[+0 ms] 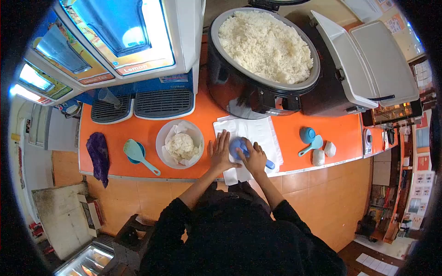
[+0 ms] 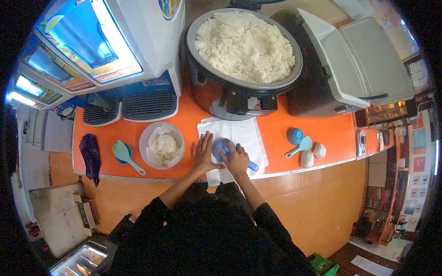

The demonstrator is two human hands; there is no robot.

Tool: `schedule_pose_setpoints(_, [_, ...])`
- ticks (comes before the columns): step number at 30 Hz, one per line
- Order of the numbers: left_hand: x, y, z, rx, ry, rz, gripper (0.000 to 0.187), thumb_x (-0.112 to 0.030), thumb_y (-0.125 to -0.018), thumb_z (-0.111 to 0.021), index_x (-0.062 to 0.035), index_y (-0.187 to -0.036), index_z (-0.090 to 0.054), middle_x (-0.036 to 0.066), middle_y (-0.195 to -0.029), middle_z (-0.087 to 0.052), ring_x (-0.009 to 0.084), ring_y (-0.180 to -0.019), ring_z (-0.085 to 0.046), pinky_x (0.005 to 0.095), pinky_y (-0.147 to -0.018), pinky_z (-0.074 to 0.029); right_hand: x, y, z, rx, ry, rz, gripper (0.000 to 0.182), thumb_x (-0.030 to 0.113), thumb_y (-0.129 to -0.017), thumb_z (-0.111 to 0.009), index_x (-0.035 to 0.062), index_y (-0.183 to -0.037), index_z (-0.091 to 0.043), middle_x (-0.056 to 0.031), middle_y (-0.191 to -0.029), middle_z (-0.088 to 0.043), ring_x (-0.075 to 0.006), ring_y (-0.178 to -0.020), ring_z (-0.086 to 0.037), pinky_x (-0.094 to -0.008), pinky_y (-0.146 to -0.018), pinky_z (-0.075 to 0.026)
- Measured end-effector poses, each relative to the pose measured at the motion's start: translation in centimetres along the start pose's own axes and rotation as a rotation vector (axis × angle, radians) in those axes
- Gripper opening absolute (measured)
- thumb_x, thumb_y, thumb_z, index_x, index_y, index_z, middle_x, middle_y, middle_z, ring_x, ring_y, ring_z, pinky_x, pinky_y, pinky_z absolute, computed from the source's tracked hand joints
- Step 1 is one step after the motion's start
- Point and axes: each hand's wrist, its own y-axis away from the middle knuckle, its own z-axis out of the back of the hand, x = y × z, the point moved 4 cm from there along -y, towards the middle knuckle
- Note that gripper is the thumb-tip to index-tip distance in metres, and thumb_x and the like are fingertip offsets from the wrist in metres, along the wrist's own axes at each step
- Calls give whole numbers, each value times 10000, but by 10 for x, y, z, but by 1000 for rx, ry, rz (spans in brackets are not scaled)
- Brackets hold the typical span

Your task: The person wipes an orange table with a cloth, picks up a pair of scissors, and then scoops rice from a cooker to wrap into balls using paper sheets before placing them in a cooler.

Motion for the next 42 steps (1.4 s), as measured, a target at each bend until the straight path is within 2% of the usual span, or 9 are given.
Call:
schedule_pose_setpoints(3, [-1,-5,2,39,30,32,1506,-545,-394,-902,-94,-1534,-27,86,-1612,-31,280,-1486,-27,616,-1128,6,-14,15,14,80,-266,-93,539,531,-806,-678,201,-1226,-604,-132,-914,-677,-307,-784,-687,-405,-633,-538])
schedule_pose_setpoints(13, [1,-8,-6,148,-32,76,1583,-579,-397,-893,-82,-1520,106,114,-1600,132,317,-1473,123,685,-1079,50,-17,-15,13,192,3,-207,636,647,-794,-614,221,-1264,-555,-142,-765,-672,-346,-699,-687,-452,-578,-524])
schedule_pose_setpoints(17, [-10,12,6,-40,24,-17,1349,-503,-506,-878,-59,-1507,-90,139,-1579,-46,344,-1472,7,681,-1082,-19,-62,-16,37,-96,-529,-362,504,559,-901,-549,169,-1221,-556,-181,-824,-684,-379,-742,-681,-460,-653,-516])
schedule_pose_setpoints(18, [-17,26,7,-152,-58,-113,1069,-454,-591,-846,-47,-1409,-292,163,-1451,-259,363,-1412,-172,630,-1053,-166,-86,-18,41,-172,-526,-347,498,540,-907,-549,162,-1231,-543,-194,-833,-684,-389,-743,-677,-467,-657,-514])
schedule_pose_setpoints(22, [-25,52,-3,48,-22,-252,721,-439,-659,-807,-64,-1187,-489,125,-1217,-448,325,-1239,-377,521,-957,-300,-166,-35,62,-103,-268,-483,514,490,-919,-551,124,-1275,-493,-232,-913,-672,-424,-786,-665,-501,-688,-503])
schedule_pose_setpoints(24, [-26,54,-13,50,19,-428,411,-389,-737,-750,-97,-951,-555,54,-1004,-525,265,-1043,-471,446,-851,-339,-189,-44,57,-101,-184,-426,550,431,-914,-586,87,-1319,-445,-254,-1076,-615,-450,-939,-601,-517,-803,-476])
schedule_pose_setpoints(30, [-28,57,-29,-174,57,-436,197,-266,-802,-679,-105,-750,-579,24,-791,-557,243,-853,-534,392,-815,-362,-130,-31,88,-338,66,2,497,276,-815,-691,92,-1248,-531,-235,-1145,-490,-400,-1029,-499,-491,-874,-402])
schedule_pose_setpoints(35, [-43,56,-8,-298,75,-324,136,-185,-835,-624,-100,-735,-589,34,-768,-559,253,-820,-537,391,-789,-369,-42,31,67,165,-233,646,393,320,-698,-775,141,-1030,-666,-57,-957,-562,-227,-909,-560,-391,-777,-439])
schedule_pose_setpoints(42, [-47,65,0,-374,-16,-265,42,-130,-864,-563,-91,-879,-570,65,-869,-559,279,-867,-522,404,-783,-371,-106,16,77,135,-334,504,206,244,-729,-746,135,-903,-742,-44,-858,-610,-229,-865,-592,-376,-771,-457])
